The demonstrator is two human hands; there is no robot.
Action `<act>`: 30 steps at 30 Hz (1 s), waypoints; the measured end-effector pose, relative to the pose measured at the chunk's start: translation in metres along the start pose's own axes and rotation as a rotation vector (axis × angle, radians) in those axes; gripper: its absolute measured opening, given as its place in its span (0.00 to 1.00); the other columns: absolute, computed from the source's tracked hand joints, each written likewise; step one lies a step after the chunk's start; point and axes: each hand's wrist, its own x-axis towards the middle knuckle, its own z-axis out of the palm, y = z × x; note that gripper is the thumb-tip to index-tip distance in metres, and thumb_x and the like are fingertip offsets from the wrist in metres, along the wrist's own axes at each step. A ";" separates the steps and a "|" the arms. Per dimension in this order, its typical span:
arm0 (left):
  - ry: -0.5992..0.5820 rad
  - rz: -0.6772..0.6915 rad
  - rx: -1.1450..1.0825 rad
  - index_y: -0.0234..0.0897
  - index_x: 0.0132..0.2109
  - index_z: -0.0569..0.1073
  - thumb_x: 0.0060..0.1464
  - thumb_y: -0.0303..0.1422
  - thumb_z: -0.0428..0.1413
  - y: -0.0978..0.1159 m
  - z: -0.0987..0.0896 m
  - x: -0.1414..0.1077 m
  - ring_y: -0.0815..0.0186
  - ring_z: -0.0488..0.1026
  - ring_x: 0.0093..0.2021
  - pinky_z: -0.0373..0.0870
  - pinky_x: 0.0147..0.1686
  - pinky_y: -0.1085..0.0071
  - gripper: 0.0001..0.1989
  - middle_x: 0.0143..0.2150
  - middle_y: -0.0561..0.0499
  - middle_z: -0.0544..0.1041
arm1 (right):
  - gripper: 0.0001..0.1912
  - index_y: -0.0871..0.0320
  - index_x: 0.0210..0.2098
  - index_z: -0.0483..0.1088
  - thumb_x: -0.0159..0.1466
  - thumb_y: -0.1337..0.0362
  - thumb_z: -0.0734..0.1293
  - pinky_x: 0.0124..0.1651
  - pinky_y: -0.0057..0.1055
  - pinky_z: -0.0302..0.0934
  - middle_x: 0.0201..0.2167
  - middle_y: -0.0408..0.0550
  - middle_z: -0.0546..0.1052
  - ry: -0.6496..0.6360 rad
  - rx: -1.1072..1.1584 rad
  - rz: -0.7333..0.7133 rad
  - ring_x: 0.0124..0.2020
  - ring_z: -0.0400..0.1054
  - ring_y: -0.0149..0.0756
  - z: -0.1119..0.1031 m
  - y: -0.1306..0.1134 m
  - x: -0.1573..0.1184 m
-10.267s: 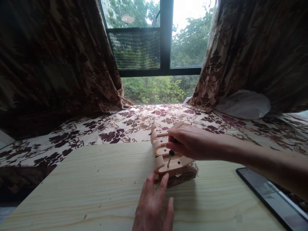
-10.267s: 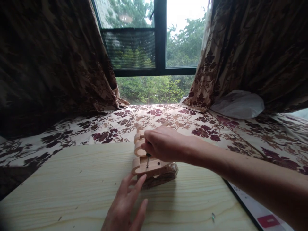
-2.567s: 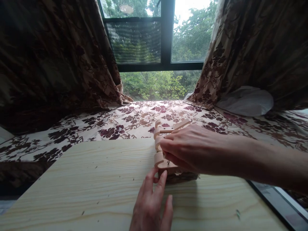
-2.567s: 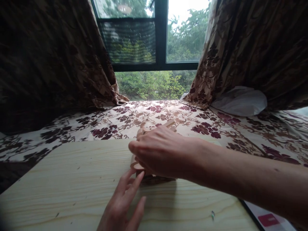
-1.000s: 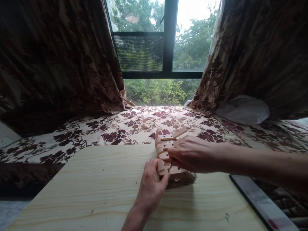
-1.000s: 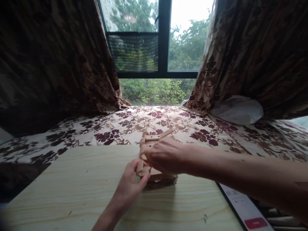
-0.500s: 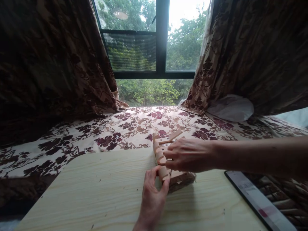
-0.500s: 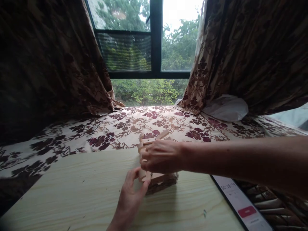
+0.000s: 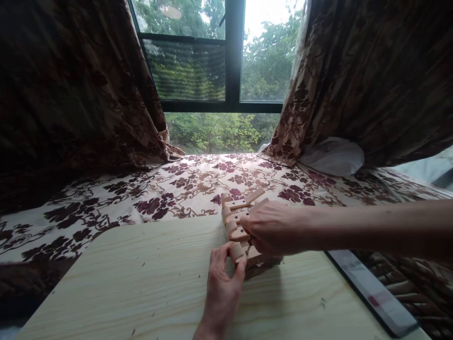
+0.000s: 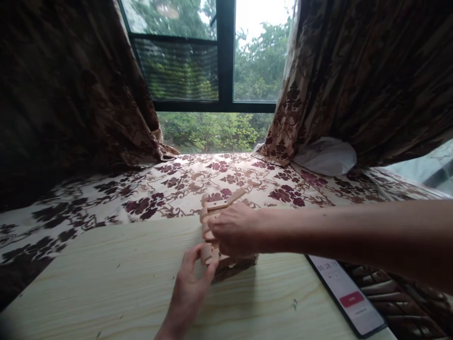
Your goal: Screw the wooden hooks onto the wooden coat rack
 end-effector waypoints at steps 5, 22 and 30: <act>0.000 -0.002 0.005 0.41 0.45 0.70 0.50 0.34 0.55 0.001 0.000 -0.001 0.63 0.72 0.42 0.69 0.45 0.65 0.13 0.40 0.50 0.72 | 0.12 0.63 0.36 0.70 0.65 0.76 0.56 0.25 0.35 0.47 0.32 0.50 0.73 0.131 -0.210 -0.306 0.30 0.64 0.36 0.004 0.001 -0.006; -0.024 -0.024 0.002 0.42 0.44 0.69 0.51 0.33 0.55 0.003 -0.001 -0.001 0.64 0.70 0.41 0.68 0.45 0.66 0.11 0.39 0.52 0.71 | 0.09 0.64 0.34 0.73 0.64 0.73 0.60 0.24 0.33 0.45 0.30 0.51 0.74 0.028 -0.136 -0.313 0.27 0.61 0.33 -0.005 -0.001 0.004; -0.024 -0.026 -0.007 0.41 0.45 0.69 0.51 0.33 0.54 0.002 -0.001 -0.001 0.63 0.69 0.45 0.66 0.48 0.65 0.12 0.42 0.50 0.71 | 0.12 0.62 0.38 0.72 0.62 0.76 0.58 0.26 0.35 0.45 0.28 0.49 0.73 0.042 -0.040 -0.174 0.26 0.60 0.33 0.005 0.004 -0.002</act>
